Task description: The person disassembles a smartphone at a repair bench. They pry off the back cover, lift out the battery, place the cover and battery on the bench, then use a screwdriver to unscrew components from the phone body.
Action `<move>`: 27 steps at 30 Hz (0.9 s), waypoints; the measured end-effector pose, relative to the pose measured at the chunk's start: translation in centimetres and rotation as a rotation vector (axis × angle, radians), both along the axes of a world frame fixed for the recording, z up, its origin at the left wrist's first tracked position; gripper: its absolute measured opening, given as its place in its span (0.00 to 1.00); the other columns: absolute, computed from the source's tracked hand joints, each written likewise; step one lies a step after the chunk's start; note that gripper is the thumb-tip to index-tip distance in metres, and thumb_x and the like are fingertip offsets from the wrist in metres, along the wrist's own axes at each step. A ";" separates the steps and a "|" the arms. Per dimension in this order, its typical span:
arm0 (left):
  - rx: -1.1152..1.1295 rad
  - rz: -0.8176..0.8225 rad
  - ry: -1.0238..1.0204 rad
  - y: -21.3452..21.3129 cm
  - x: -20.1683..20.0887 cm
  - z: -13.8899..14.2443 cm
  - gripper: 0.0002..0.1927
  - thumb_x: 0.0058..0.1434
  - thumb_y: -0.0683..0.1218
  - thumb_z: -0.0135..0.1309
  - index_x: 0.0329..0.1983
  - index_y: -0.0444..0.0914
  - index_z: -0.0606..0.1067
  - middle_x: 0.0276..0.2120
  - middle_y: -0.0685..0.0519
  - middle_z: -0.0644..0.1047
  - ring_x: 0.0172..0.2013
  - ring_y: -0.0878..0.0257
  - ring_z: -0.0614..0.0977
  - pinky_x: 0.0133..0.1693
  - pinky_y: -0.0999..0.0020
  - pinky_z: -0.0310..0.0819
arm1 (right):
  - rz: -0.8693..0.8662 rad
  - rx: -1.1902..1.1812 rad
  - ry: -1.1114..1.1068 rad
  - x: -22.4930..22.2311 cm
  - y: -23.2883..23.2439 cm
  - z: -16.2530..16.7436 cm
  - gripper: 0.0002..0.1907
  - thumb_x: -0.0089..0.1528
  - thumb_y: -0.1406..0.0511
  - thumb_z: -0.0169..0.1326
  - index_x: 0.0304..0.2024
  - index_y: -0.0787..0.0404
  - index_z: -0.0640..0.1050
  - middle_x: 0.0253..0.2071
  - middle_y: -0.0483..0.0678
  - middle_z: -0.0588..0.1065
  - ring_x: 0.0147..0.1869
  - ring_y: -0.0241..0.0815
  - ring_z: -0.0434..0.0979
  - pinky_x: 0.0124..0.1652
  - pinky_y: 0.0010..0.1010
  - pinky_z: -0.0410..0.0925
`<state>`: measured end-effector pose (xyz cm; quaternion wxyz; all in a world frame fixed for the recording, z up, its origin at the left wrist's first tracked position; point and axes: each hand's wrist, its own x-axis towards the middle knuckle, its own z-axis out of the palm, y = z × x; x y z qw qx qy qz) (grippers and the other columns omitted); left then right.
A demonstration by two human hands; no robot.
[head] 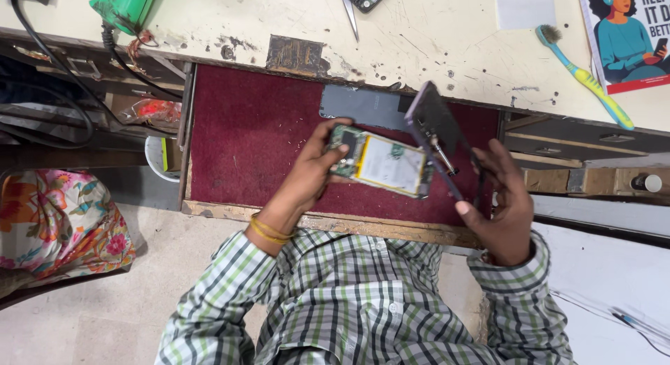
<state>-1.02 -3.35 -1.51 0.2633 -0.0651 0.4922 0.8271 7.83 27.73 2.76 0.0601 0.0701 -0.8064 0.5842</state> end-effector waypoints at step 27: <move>0.018 0.699 0.168 -16.5 9.8 5.9 0.24 0.72 0.35 0.47 0.72 0.32 0.63 0.54 0.45 0.75 0.50 0.59 0.83 0.49 0.60 0.85 | 0.013 0.934 0.361 -2.2 -7.3 -0.6 0.24 0.57 0.57 0.67 0.52 0.60 0.80 0.59 0.57 0.74 0.66 0.60 0.69 0.60 0.53 0.61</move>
